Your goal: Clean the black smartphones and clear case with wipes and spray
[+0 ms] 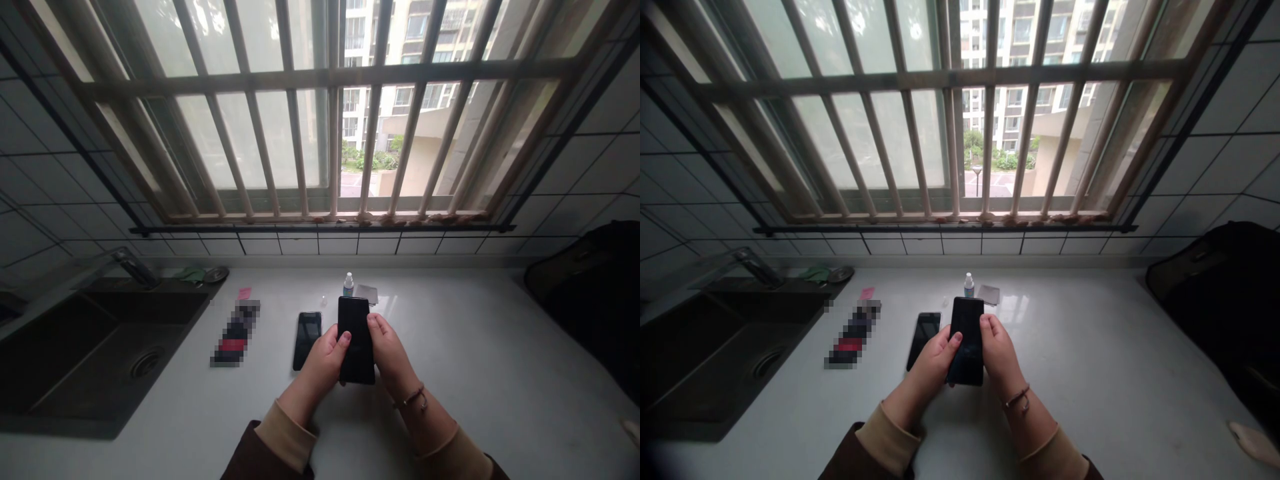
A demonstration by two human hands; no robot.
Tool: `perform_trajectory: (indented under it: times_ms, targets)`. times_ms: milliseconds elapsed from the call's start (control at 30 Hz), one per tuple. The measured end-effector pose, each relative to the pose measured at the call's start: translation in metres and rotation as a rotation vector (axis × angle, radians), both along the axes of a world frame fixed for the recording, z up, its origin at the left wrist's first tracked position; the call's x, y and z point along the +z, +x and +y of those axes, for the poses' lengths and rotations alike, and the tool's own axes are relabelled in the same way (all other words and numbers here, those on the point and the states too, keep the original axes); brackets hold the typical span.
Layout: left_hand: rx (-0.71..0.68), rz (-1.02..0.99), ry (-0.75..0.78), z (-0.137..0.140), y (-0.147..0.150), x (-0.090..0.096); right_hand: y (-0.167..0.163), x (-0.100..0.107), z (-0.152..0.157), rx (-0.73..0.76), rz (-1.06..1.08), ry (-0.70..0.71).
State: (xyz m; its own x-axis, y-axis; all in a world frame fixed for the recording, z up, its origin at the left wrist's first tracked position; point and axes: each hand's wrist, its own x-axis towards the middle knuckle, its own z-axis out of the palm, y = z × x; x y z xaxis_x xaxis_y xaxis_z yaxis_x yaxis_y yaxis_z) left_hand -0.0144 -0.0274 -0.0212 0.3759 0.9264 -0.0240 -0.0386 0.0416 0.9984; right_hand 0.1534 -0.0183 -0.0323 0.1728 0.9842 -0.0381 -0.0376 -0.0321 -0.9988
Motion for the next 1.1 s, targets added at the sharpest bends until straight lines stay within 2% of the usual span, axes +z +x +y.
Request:
perform_trajectory:
  times_ms: [133,267,400,467,667,867,1100]
  targets:
    - [-0.118,0.024,-0.032,-0.001,-0.001,0.002,0.001,0.004,0.000,-0.043,0.151,-0.022]
    - [-0.204,0.056,-0.104,-0.002,0.000,0.001,0.004,0.013,-0.003,-0.090,0.211,-0.061]
    - [-0.378,0.050,-0.143,-0.007,-0.002,0.011,0.008,0.023,-0.006,-0.160,0.216,-0.105]
    - [-0.418,0.046,-0.155,-0.010,-0.002,0.018,0.011,0.024,-0.006,-0.199,0.208,-0.115]
    - [-0.433,0.048,-0.167,-0.014,-0.002,0.028,0.014,0.016,-0.002,-0.251,0.237,-0.121]
    - [-0.400,0.026,-0.164,-0.012,-0.002,0.021,0.010,0.018,-0.001,-0.174,0.333,-0.184]
    - [-0.338,-0.037,-0.195,-0.010,0.001,0.015,0.003,0.019,-0.004,-0.109,0.229,-0.143]
